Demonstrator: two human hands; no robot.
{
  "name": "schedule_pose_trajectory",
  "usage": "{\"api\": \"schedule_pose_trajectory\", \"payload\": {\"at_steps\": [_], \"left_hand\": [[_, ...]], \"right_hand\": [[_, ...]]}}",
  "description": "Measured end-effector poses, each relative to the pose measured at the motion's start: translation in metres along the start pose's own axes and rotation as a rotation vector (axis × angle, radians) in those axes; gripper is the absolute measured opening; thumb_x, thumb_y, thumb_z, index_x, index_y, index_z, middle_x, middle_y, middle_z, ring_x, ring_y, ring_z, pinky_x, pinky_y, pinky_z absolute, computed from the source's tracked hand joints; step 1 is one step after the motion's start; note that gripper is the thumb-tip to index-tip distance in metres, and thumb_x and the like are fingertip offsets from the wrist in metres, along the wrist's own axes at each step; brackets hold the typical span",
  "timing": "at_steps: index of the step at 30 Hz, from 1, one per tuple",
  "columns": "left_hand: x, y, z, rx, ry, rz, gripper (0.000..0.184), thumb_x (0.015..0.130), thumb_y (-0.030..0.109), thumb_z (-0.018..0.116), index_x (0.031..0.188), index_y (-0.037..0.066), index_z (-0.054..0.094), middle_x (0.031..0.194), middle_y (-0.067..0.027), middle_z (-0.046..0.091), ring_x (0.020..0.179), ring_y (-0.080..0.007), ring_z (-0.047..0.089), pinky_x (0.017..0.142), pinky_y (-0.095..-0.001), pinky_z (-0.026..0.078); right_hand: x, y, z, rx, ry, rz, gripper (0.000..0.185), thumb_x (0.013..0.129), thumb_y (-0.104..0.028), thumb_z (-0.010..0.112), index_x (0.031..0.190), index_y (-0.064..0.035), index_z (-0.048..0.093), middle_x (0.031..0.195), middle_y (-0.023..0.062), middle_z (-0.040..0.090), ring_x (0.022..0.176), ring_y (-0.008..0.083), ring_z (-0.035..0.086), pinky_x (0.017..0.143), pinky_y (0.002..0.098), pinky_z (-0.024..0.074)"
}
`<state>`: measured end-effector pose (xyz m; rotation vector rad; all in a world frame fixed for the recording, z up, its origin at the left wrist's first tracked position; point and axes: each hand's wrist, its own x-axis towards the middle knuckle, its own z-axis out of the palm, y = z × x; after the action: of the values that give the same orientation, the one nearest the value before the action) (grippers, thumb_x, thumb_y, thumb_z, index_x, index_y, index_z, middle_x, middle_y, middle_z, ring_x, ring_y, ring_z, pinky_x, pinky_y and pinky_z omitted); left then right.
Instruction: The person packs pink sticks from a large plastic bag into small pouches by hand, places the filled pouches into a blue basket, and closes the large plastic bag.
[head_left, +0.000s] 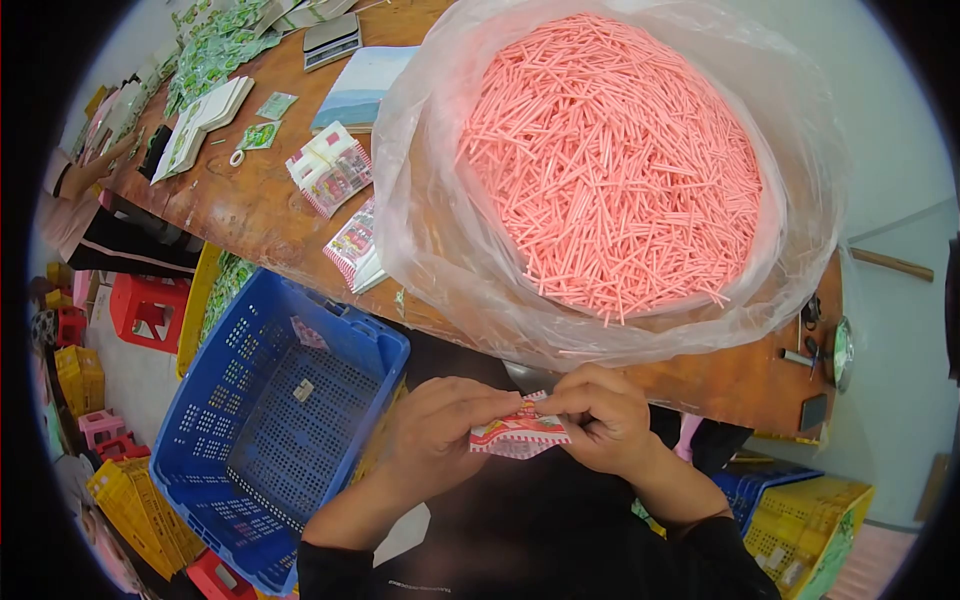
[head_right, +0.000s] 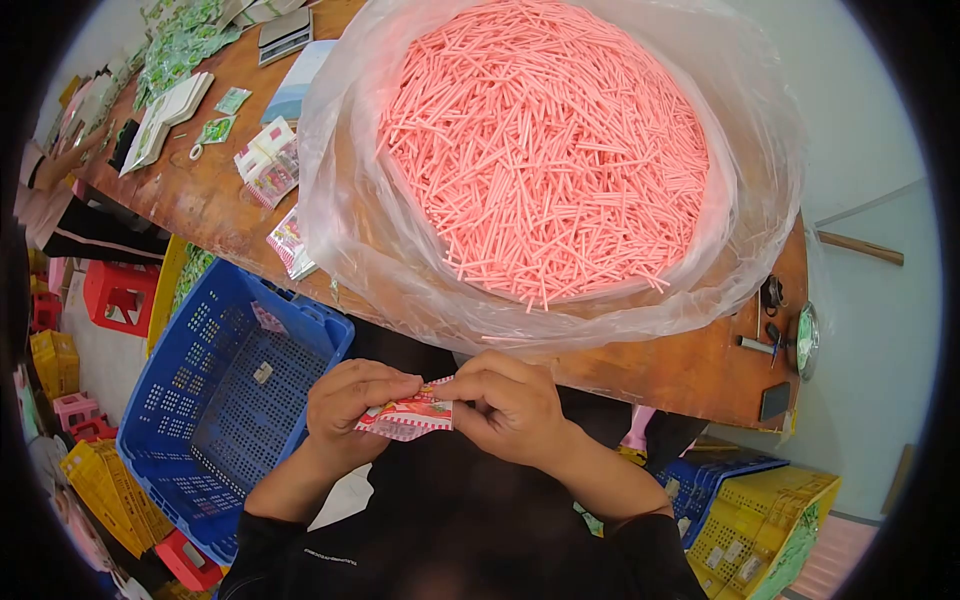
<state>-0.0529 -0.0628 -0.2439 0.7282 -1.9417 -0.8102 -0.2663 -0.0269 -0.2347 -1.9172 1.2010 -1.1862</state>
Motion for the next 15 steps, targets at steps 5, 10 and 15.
{"api": "schedule_pose_trajectory", "payload": {"at_steps": [5,10,15], "left_hand": [[-0.001,-0.0001,-0.0017,-0.004,-0.009,-0.01,0.042,0.065,0.004,0.081,0.105,0.01,0.07,0.092,-0.0055,0.071,0.082,-0.0241,0.069,0.068,-0.0347,0.051],[-0.0024,-0.0008,-0.0011,0.015,-0.006,-0.013,0.042,0.066,0.005,0.082,0.105,0.01,0.07,0.091,-0.0054,0.071,0.081,-0.0241,0.069,0.068,-0.0347,0.051],[-0.002,-0.0014,0.0002,0.018,-0.002,-0.01,0.043,0.065,0.007,0.083,0.106,0.01,0.07,0.091,-0.0055,0.071,0.082,-0.0241,0.069,0.068,-0.0341,0.051]], "right_hand": [[0.0002,0.0002,0.0006,-0.004,0.004,-0.001,0.03,0.07,0.005,0.075,0.096,-0.0095,0.074,0.083,0.0035,0.064,0.052,0.0077,0.056,0.045,0.022,0.0446],[-0.0002,0.0007,-0.0005,-0.004,-0.004,0.002,0.027,0.07,0.004,0.076,0.094,-0.0089,0.073,0.083,0.0034,0.064,0.052,0.0075,0.055,0.046,0.0219,0.0443],[0.0004,0.0008,-0.0015,0.008,-0.005,0.003,0.027,0.071,0.003,0.078,0.094,-0.0085,0.072,0.084,0.0035,0.064,0.051,0.0073,0.055,0.045,0.0222,0.0437]]}}
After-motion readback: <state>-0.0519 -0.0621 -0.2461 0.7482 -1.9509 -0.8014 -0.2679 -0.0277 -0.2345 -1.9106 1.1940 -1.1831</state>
